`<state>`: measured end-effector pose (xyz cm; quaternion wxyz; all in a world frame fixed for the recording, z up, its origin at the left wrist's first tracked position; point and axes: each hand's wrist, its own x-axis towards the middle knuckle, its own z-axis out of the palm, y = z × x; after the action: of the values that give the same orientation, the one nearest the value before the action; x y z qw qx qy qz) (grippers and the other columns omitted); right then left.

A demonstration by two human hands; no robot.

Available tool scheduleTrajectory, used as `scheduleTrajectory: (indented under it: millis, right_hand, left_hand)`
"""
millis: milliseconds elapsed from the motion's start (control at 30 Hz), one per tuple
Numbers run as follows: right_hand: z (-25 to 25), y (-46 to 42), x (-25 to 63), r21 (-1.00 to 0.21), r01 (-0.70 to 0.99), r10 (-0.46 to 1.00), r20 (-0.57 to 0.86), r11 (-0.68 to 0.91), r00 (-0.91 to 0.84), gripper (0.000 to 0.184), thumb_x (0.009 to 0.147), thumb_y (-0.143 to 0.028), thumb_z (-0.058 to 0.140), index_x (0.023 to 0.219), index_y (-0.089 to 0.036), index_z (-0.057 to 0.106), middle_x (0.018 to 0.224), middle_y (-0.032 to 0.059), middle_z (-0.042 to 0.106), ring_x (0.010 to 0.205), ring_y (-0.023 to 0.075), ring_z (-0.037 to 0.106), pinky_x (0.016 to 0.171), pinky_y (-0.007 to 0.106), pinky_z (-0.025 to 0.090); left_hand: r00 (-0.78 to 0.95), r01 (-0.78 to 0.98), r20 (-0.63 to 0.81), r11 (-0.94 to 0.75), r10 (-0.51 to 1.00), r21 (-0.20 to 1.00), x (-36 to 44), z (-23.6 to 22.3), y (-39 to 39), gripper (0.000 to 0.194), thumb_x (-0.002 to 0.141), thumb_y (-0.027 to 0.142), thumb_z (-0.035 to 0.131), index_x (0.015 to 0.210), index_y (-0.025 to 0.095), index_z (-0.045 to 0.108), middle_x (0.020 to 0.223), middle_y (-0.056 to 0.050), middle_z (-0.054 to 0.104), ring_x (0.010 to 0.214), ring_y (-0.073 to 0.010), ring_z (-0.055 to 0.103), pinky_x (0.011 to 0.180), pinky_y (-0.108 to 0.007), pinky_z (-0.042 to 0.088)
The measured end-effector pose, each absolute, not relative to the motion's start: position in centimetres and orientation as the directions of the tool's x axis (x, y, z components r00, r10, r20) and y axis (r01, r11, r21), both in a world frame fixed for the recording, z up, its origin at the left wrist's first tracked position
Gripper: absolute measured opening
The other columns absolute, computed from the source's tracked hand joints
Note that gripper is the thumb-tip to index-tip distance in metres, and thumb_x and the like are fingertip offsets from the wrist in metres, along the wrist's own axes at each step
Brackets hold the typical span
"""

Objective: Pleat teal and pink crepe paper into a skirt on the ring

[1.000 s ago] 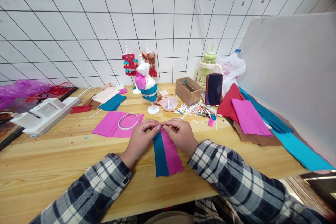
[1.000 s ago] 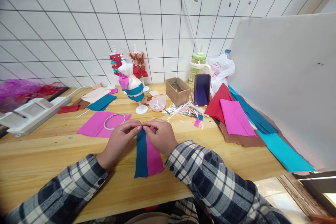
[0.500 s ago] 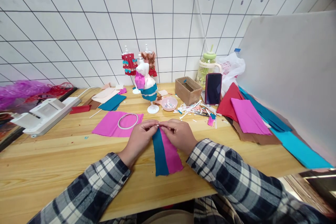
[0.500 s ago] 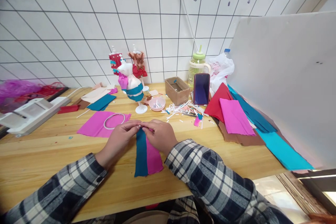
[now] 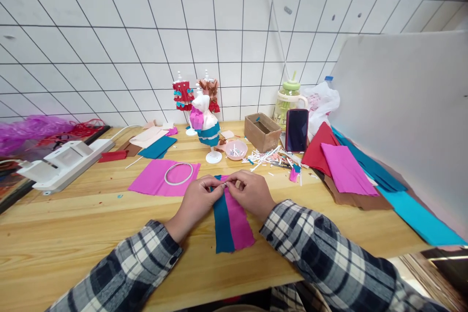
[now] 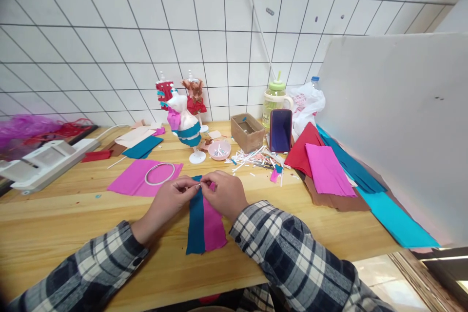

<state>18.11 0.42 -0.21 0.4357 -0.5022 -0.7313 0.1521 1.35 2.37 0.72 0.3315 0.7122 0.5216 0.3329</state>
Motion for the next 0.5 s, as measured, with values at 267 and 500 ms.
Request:
scheduleTrajectory:
  millis: [267, 500]
  right_hand:
    - [-0.3, 0.5, 18.2, -0.675, 0.585, 0.879, 0.449, 0.450, -0.159, 0.015, 0.085, -0.021, 0.061, 0.094, -0.023, 0.072, 0.085, 0.0008, 0.073, 0.069, 0.0133, 0.062, 0.068, 0.025, 0.046]
    - [-0.5, 0.9, 18.6, -0.683, 0.584, 0.887, 0.434, 0.439, -0.160, 0.019, 0.085, -0.020, 0.061, 0.098, -0.024, 0.073, 0.088, 0.0010, 0.074, 0.071, 0.0141, 0.063, 0.069, 0.026, 0.047]
  left_hand:
    - [0.208, 0.422, 0.160, -0.236, 0.965, 0.875, 1.1, -0.4, 2.9, 0.024, 0.070, 0.023, 0.055, 0.080, 0.019, 0.076, 0.083, -0.004, 0.074, 0.078, -0.0189, 0.066, 0.073, -0.028, 0.051]
    - [0.227, 0.312, 0.160, -0.228, 0.961, 0.923, 0.9, -0.4, 3.1, 0.021, 0.072, 0.030, 0.065, 0.086, 0.020, 0.077, 0.093, -0.007, 0.076, 0.086, -0.0217, 0.068, 0.080, -0.033, 0.053]
